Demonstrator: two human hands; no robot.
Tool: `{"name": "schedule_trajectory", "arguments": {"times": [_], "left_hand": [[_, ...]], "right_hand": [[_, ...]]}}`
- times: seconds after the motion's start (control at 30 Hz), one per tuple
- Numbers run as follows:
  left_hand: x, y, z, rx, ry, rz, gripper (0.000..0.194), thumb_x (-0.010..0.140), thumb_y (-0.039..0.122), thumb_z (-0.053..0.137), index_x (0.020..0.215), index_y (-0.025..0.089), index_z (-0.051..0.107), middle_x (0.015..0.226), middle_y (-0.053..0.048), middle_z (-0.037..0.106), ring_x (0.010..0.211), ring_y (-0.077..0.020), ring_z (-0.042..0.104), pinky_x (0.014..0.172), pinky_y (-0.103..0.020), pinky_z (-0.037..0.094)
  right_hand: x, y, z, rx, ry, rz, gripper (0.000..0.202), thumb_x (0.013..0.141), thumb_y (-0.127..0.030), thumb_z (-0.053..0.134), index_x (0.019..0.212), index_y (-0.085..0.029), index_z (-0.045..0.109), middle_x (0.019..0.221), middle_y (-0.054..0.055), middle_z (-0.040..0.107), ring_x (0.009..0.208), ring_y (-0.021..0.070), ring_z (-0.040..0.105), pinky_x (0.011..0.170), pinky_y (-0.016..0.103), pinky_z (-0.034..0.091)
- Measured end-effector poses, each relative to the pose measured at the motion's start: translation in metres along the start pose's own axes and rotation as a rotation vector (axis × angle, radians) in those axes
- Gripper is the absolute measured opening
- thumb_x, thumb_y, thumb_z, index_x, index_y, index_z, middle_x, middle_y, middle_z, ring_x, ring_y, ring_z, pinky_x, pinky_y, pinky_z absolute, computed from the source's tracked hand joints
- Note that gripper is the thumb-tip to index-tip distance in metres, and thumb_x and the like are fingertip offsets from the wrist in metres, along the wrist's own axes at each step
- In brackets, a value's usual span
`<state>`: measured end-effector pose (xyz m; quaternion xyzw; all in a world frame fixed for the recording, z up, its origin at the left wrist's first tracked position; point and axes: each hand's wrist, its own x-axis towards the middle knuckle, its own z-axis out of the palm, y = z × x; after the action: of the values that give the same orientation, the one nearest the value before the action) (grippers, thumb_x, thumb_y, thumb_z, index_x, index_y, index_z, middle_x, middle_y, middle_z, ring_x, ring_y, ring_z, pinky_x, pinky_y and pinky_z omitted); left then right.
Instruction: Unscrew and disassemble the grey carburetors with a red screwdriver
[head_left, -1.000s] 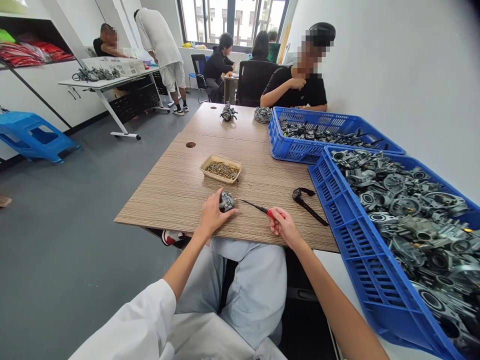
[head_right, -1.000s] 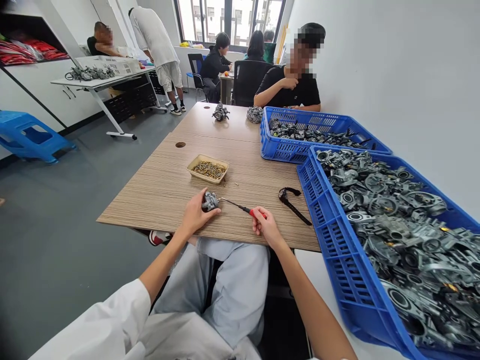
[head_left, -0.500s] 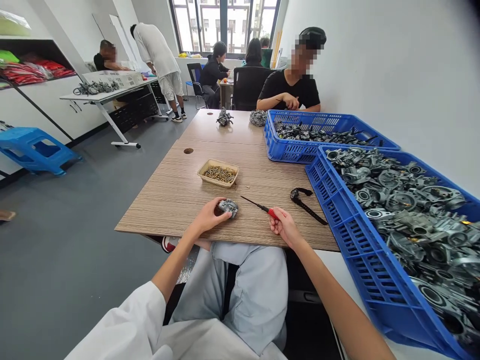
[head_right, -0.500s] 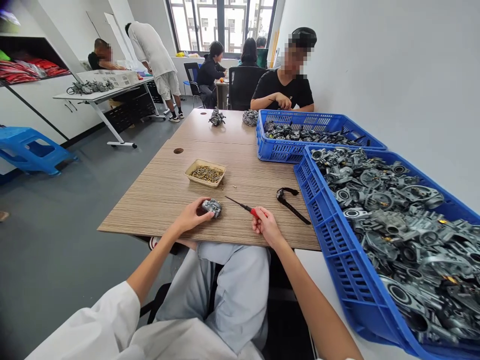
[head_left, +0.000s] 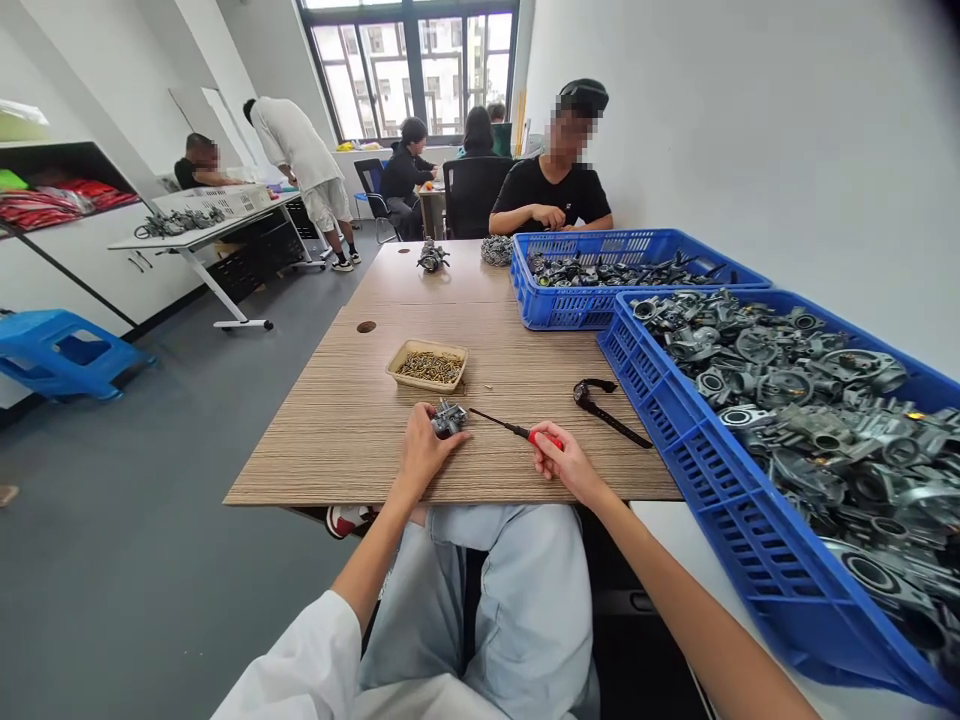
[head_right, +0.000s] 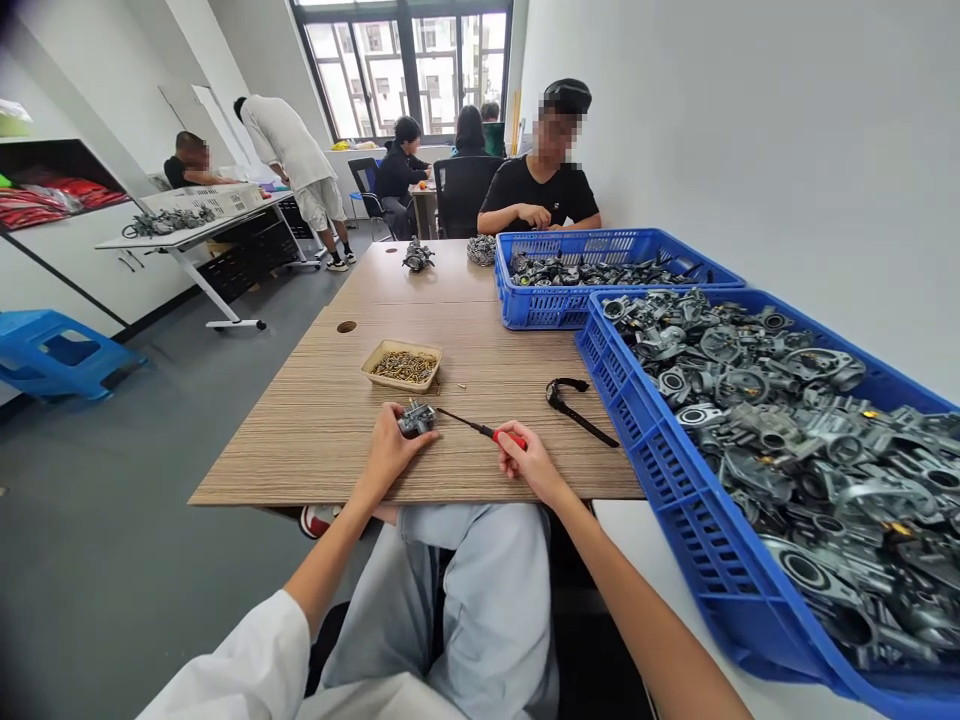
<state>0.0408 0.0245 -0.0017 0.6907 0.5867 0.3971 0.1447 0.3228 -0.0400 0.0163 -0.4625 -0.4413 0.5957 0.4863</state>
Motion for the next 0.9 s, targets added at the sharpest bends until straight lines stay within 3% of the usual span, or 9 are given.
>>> {"name": "schedule_trajectory", "arguments": {"times": [0.33, 0.47, 0.63, 0.77, 0.9], "left_hand": [[0.0001, 0.0008, -0.0044, -0.030, -0.046, 0.113, 0.067, 0.089, 0.039, 0.080, 0.143, 0.027, 0.042, 0.130, -0.010, 0.057, 0.122, -0.0281, 0.062, 0.105, -0.043, 0.052], [0.0006, -0.0001, -0.0058, -0.062, -0.041, 0.062, 0.061, 0.091, 0.036, 0.076, 0.144, 0.027, 0.047, 0.120, -0.009, 0.061, 0.116, -0.0270, 0.065, 0.100, -0.041, 0.054], [0.0024, -0.0032, -0.0039, -0.114, -0.094, 0.095, 0.059, 0.093, 0.035, 0.072, 0.146, 0.025, 0.047, 0.128, -0.011, 0.065, 0.123, -0.0284, 0.064, 0.106, -0.043, 0.051], [0.0031, -0.0051, -0.0021, -0.120, -0.126, 0.103, 0.051, 0.093, 0.034, 0.071, 0.138, 0.023, 0.051, 0.130, -0.011, 0.068, 0.123, -0.0287, 0.064, 0.108, -0.044, 0.050], [0.0024, -0.0075, -0.0013, -0.086, -0.120, 0.102, 0.044, 0.093, 0.037, 0.071, 0.130, 0.022, 0.053, 0.119, -0.010, 0.068, 0.113, -0.0278, 0.066, 0.100, -0.041, 0.052]], "right_hand": [[-0.0019, 0.0034, 0.0053, -0.164, -0.041, -0.092, 0.041, 0.087, -0.061, 0.074, 0.100, -0.024, 0.061, 0.063, -0.006, 0.056, 0.051, 0.0121, 0.055, 0.040, 0.020, 0.042], [-0.0010, 0.0057, 0.0056, -0.217, -0.036, -0.104, 0.040, 0.089, -0.060, 0.072, 0.101, -0.024, 0.060, 0.062, -0.007, 0.055, 0.050, 0.0121, 0.054, 0.039, 0.020, 0.043], [-0.0005, 0.0078, 0.0037, -0.257, -0.031, -0.114, 0.039, 0.092, -0.059, 0.070, 0.104, -0.023, 0.060, 0.064, -0.007, 0.055, 0.050, 0.0124, 0.055, 0.039, 0.021, 0.043], [-0.0024, 0.0077, 0.0044, -0.301, -0.027, -0.111, 0.039, 0.094, -0.059, 0.067, 0.108, -0.023, 0.059, 0.064, -0.007, 0.056, 0.050, 0.0122, 0.053, 0.040, 0.021, 0.044], [-0.0048, 0.0080, 0.0073, -0.384, 0.006, -0.128, 0.037, 0.096, -0.057, 0.065, 0.110, -0.023, 0.059, 0.065, -0.006, 0.058, 0.045, 0.0099, 0.047, 0.041, 0.022, 0.041]]}}
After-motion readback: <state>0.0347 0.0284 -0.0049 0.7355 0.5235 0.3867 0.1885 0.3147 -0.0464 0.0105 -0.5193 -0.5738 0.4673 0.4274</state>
